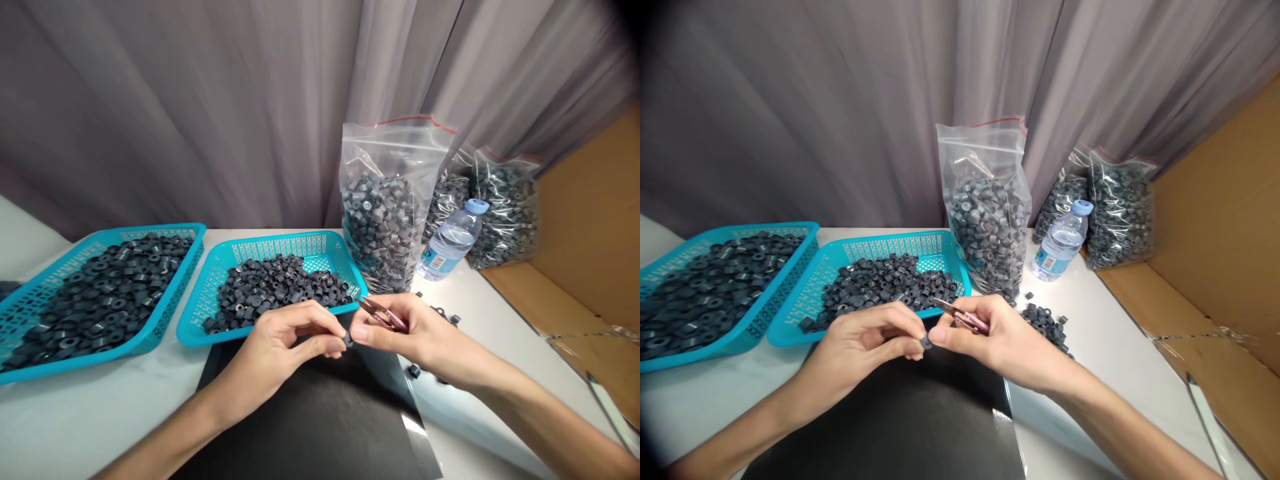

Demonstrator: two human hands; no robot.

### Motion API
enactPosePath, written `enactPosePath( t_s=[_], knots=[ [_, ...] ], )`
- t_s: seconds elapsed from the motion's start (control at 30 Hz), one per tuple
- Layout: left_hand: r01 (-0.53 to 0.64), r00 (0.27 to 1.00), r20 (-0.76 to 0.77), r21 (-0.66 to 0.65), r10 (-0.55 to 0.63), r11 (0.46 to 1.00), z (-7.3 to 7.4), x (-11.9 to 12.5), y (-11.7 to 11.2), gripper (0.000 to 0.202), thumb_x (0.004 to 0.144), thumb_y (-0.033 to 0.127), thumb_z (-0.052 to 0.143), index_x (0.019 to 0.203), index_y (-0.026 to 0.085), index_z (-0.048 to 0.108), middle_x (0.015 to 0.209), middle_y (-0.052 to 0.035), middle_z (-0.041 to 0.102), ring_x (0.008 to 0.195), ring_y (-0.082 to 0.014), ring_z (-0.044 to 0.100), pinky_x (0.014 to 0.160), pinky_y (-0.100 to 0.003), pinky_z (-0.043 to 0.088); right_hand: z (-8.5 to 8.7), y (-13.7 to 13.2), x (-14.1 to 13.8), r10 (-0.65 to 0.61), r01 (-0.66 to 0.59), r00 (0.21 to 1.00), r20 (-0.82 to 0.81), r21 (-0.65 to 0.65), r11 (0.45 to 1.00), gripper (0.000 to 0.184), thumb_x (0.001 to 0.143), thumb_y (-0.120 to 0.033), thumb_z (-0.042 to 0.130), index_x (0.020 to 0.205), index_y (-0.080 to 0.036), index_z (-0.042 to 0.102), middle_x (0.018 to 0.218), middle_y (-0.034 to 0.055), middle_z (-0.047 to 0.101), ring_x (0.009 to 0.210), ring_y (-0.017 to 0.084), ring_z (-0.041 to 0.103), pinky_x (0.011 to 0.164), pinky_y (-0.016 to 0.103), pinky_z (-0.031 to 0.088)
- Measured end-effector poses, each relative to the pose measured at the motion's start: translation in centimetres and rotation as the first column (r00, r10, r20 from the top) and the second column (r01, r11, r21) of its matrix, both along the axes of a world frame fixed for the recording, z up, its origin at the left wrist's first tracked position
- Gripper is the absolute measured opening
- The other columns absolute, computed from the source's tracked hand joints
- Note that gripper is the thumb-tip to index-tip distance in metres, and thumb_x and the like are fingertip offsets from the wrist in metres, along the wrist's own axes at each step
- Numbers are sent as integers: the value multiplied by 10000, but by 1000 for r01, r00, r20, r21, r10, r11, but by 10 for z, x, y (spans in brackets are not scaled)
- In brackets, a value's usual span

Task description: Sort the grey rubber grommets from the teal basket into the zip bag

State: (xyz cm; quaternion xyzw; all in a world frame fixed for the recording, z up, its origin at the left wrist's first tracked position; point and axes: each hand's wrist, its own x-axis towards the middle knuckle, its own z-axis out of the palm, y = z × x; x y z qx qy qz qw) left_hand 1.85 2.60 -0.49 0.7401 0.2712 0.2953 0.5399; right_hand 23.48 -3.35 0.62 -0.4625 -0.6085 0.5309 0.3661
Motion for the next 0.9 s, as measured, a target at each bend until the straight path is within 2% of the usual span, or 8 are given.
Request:
enactPosePath(
  t_s=[0.1,0.17,0.3,0.43,0.53,0.63,0.7,0.9],
  knots=[
    [-27,994,-97,194,46,981,-1,0,0,75,894,261,713,840,233,757,849,14,716,808,-123,661,791,-228,490,-8,3,-2,-45,46,999,-22,9,999,365,867,-525,697,809,-170,632,648,-60,384,611,97,290,553,255,235],
    [-57,991,-105,193,79,979,-3,0,0,72,898,290,709,872,236,749,848,17,724,801,-124,670,782,-230,493,-11,5,-4,-83,84,996,-34,39,996,340,865,-499,707,819,-168,647,668,-48,442,630,103,339,574,252,271],
    [-124,992,-22,-97,122,988,-6,3,-2,176,870,343,739,988,222,690,804,18,742,762,-132,696,762,-236,521,-15,4,-9,-250,253,967,-41,194,948,268,877,-437,707,850,-172,674,670,-36,512,602,100,402,558,239,324],
    [-90,991,53,-382,120,920,1,8,-7,217,855,316,758,1013,187,683,731,20,727,687,-110,662,701,-212,505,-26,-3,-14,-356,336,934,-31,411,847,161,903,-351,690,898,-192,713,653,-29,566,537,96,404,515,243,333],
    [-91,985,85,-469,147,879,9,9,-13,177,863,290,752,983,165,715,717,16,720,688,-97,635,686,-195,480,-34,-7,-16,-346,309,938,-23,507,805,95,903,-290,695,946,-219,742,721,-7,653,549,103,457,534,252,368],
    [-75,981,120,-490,152,869,13,8,-17,167,854,274,761,975,163,732,720,11,723,690,-99,625,683,-198,472,-37,-7,-18,-348,325,936,-52,509,797,89,891,-290,712,947,-229,747,767,6,686,579,116,504,557,260,398],
    [-60,980,136,-501,147,863,12,7,-17,166,851,265,764,981,163,740,720,7,724,693,-105,625,689,-206,472,-37,-7,-20,-358,346,931,-72,483,804,95,882,-308,722,929,-227,740,727,-6,644,573,114,488,546,258,389],
    [-44,979,149,-510,139,859,8,5,-14,154,854,265,762,975,170,756,727,3,723,700,-106,624,698,-212,466,-35,-5,-23,-361,394,919,-157,331,857,156,853,-328,749,947,-225,679,593,-85,322,507,87,301,483,232,282]
  ],
)
